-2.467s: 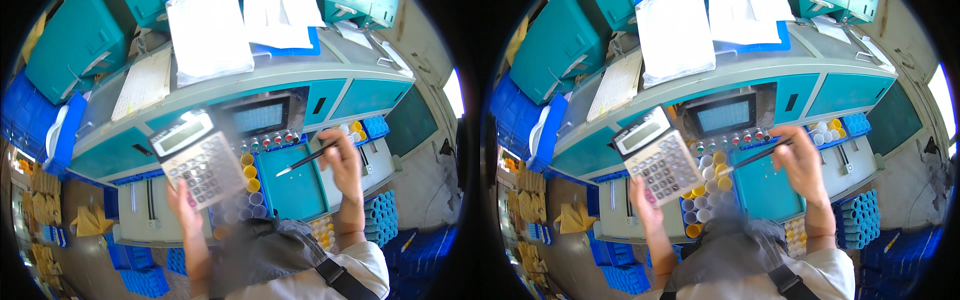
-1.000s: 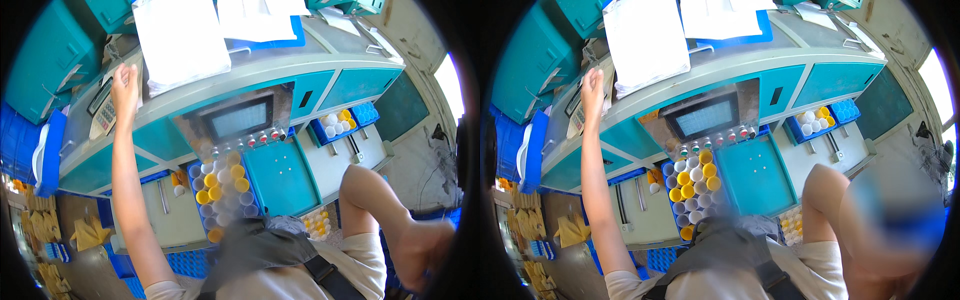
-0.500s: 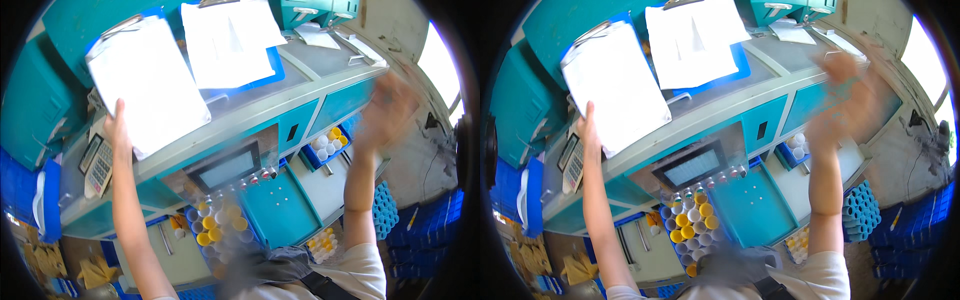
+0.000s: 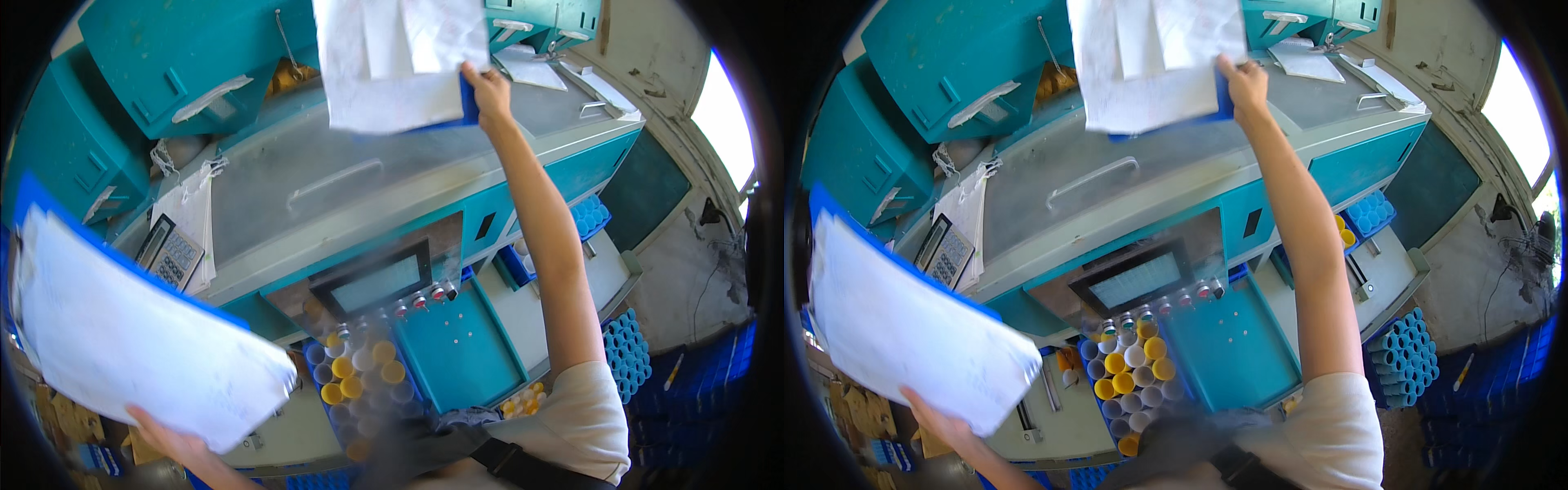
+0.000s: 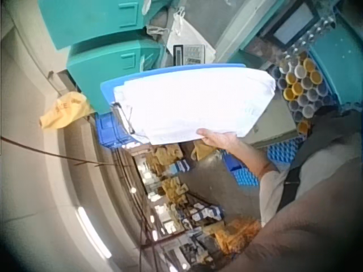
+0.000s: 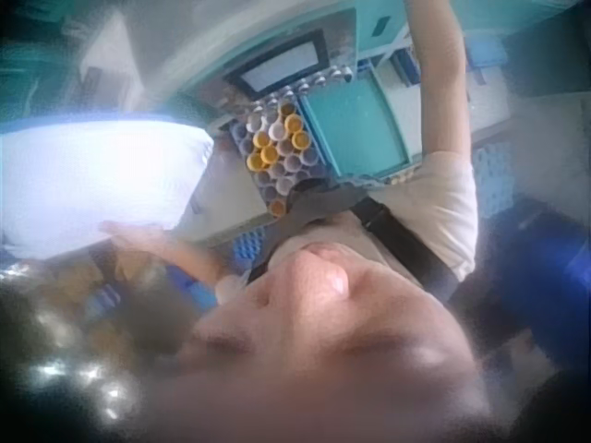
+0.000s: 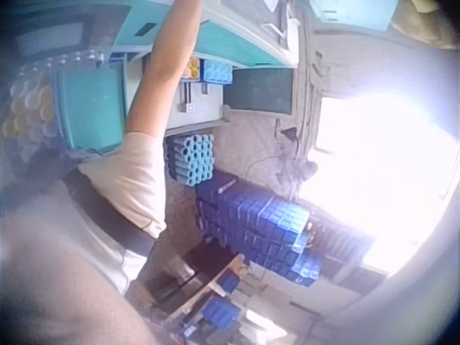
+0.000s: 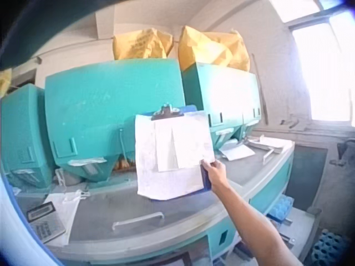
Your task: The person moves small white and yellow containers between blue trays and a machine, then uses a green handheld device to scan the containers. They interact with a touchscreen, write on paper, and use a calculator before placing the tray back on the machine.
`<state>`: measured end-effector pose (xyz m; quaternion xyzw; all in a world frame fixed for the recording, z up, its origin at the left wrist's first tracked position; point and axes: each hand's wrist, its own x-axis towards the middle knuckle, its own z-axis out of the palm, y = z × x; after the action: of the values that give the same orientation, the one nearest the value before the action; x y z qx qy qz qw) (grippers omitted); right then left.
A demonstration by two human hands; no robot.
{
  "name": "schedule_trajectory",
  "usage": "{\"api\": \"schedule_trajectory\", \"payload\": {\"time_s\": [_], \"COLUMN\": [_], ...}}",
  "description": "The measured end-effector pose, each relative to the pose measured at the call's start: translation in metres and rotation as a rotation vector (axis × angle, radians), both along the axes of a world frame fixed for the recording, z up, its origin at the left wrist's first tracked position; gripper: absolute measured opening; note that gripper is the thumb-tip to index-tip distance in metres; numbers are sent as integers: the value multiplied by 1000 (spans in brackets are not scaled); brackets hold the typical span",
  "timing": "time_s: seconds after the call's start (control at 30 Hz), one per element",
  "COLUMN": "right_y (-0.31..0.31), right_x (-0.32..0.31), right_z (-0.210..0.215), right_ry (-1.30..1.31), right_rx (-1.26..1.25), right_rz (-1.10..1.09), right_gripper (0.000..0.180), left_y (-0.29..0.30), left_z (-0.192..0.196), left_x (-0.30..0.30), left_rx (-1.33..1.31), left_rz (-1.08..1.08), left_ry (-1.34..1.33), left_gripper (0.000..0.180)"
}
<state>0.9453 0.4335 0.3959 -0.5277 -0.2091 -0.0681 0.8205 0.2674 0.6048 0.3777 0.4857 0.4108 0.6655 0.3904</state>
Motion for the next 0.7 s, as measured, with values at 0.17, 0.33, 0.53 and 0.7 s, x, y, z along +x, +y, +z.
{"api": "schedule_trajectory", "payload": {"time_s": [0.17,0.33,0.53,0.7], "right_y": [-22,-35,26,-11], "right_x": [53,63,-20,-115], "right_z": [54,65,-25,-36], "right_ry": [-315,-151,-124,-755], "right_rx": [167,-216,-389,-530], "right_rz": [-229,63,-162,-750], "right_gripper": [33,46,48,58], "left_y": [-76,-103,-150,-190], "left_z": [-64,-115,-122,-132], "left_x": [-102,-157,-172,-199], "left_rx": [-225,-285,-274,-210], "left_rz": [-24,363,328,480], "left_ry": [-84,78,-39,4], "left_gripper": [81,70,83,71]}}
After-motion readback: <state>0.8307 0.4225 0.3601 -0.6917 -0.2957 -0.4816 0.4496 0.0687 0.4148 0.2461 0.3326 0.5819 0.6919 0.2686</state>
